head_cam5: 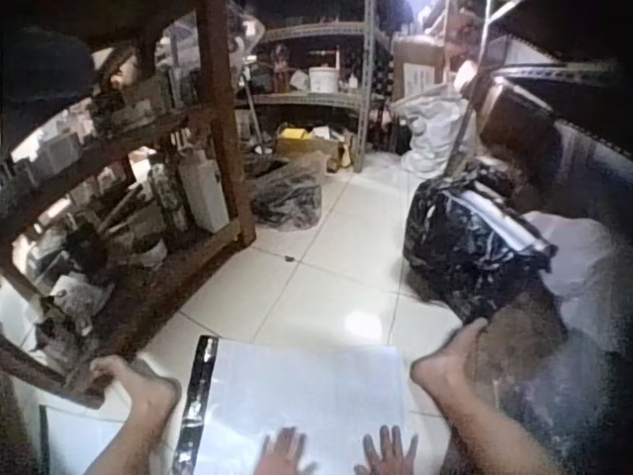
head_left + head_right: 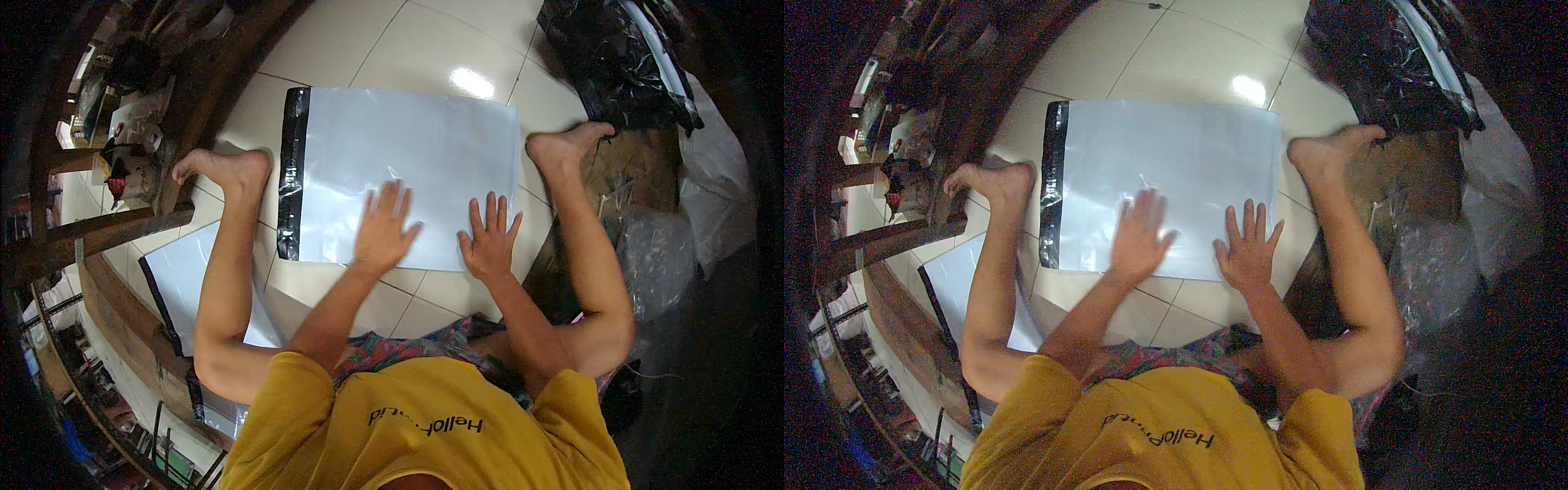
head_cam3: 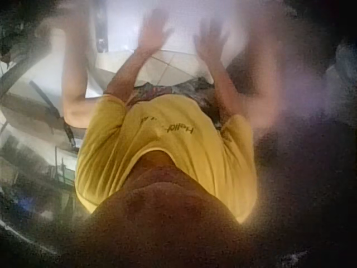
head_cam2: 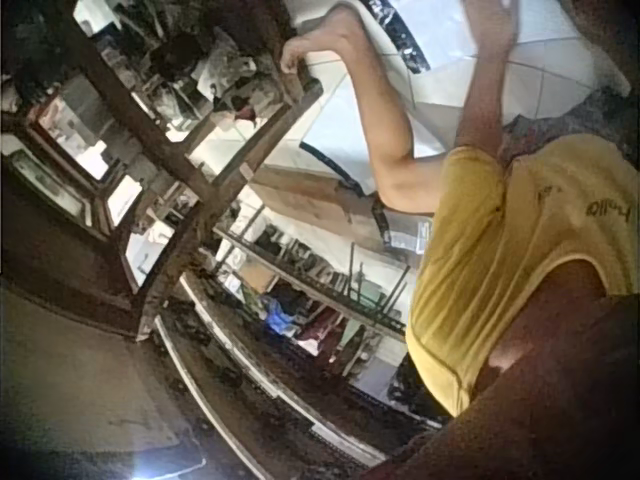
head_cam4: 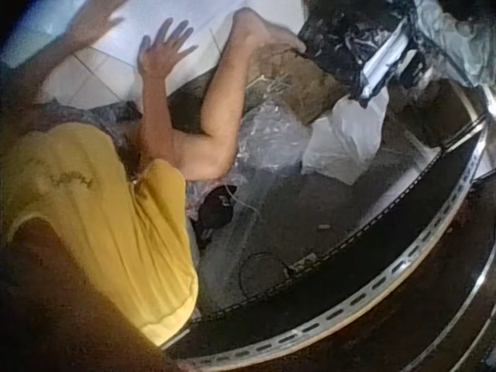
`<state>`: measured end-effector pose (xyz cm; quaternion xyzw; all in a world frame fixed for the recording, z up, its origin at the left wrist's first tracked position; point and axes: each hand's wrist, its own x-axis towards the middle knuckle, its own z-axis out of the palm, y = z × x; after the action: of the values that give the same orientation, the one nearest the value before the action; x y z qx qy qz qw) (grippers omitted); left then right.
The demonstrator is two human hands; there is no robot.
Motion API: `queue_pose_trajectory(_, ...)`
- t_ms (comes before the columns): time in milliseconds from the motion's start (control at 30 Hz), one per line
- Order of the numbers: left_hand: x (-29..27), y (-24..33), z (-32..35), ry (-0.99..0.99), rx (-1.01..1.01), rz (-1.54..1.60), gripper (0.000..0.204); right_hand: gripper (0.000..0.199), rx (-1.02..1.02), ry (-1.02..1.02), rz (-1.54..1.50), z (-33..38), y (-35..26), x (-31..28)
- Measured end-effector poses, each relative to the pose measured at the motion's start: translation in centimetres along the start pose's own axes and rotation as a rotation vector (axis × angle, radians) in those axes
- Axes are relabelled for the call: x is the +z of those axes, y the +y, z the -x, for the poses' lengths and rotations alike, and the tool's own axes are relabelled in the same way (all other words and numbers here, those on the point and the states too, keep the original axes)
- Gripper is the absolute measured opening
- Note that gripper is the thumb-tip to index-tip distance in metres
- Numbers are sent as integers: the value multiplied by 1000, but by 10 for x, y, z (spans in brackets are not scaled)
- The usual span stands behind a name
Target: The person sits on the floor and repeatedly folds white poly mailers in half, smoothing them flat with both hands. They handle the mailers one at a time, stacking the folded items on the floor.
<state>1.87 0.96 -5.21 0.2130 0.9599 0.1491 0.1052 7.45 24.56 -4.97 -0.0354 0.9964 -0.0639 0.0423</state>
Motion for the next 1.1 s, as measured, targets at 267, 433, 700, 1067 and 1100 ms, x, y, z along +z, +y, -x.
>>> queue_pose_trajectory(267,-32,-80,22,79,-145,-85,68,73,17,28,-15,0,5,2)
queue_pose_trajectory(433,-29,-63,-2,138,-100,-42,62,72,48,-8,-28,-5,5,1)
queue_pose_trajectory(700,24,100,-137,-208,901,130,67,65,69,-28,-203,-4,3,-13)
queue_pose_trajectory(1067,10,75,-271,-31,907,-6,69,75,67,-112,-173,-4,11,-4)
queue_pose_trajectory(1100,12,74,-273,12,878,-12,68,75,68,-118,-171,-4,12,-4)
